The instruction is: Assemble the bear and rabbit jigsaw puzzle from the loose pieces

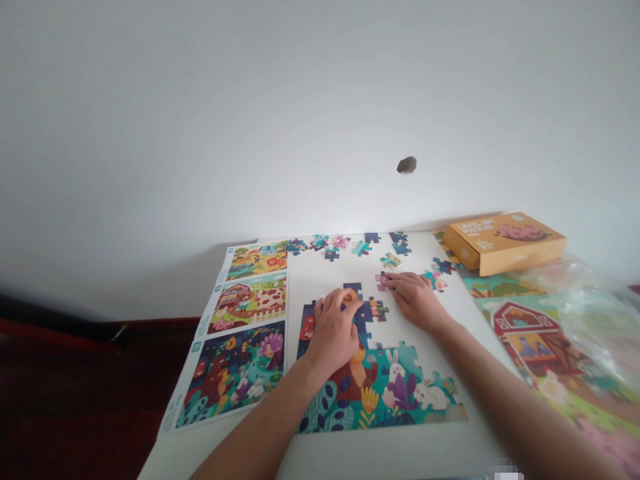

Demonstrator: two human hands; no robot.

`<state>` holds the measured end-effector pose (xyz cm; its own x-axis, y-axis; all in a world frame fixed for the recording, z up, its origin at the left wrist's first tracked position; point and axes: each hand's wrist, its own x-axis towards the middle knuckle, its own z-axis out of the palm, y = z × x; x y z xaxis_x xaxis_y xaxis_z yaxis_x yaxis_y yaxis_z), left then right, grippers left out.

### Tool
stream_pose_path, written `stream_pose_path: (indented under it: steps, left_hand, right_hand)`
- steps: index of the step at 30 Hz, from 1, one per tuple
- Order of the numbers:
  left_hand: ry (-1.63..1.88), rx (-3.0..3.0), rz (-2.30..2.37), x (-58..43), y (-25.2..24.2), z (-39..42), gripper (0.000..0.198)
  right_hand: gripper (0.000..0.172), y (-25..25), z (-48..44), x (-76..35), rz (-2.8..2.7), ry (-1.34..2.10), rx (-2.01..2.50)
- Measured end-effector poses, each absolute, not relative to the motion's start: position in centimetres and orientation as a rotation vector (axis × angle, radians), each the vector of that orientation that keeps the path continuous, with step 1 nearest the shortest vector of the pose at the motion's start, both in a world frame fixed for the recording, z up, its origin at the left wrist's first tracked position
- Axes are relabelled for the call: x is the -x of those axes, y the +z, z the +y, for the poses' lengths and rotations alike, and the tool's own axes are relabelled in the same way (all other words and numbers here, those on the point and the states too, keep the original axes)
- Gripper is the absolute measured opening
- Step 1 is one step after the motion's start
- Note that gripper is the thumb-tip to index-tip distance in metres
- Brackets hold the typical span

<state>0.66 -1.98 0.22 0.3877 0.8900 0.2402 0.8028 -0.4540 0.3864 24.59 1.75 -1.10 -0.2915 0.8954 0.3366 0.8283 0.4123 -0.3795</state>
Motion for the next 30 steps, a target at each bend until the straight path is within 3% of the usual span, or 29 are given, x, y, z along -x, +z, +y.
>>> stream_pose_path:
  steps: [20, 30]
  left_hand:
    - [0.614, -2.436, 1.531, -0.66, 0.32, -1.96, 0.049]
    - [0.627, -2.439, 1.519, -0.57, 0.33, -1.87, 0.049]
  right_hand:
    - [0.03, -1.13, 1.73, -24.47, -2.183, 0.151, 1.468]
    - [0.029, -0.54, 1.26, -24.21, -1.907, -0.009, 1.923]
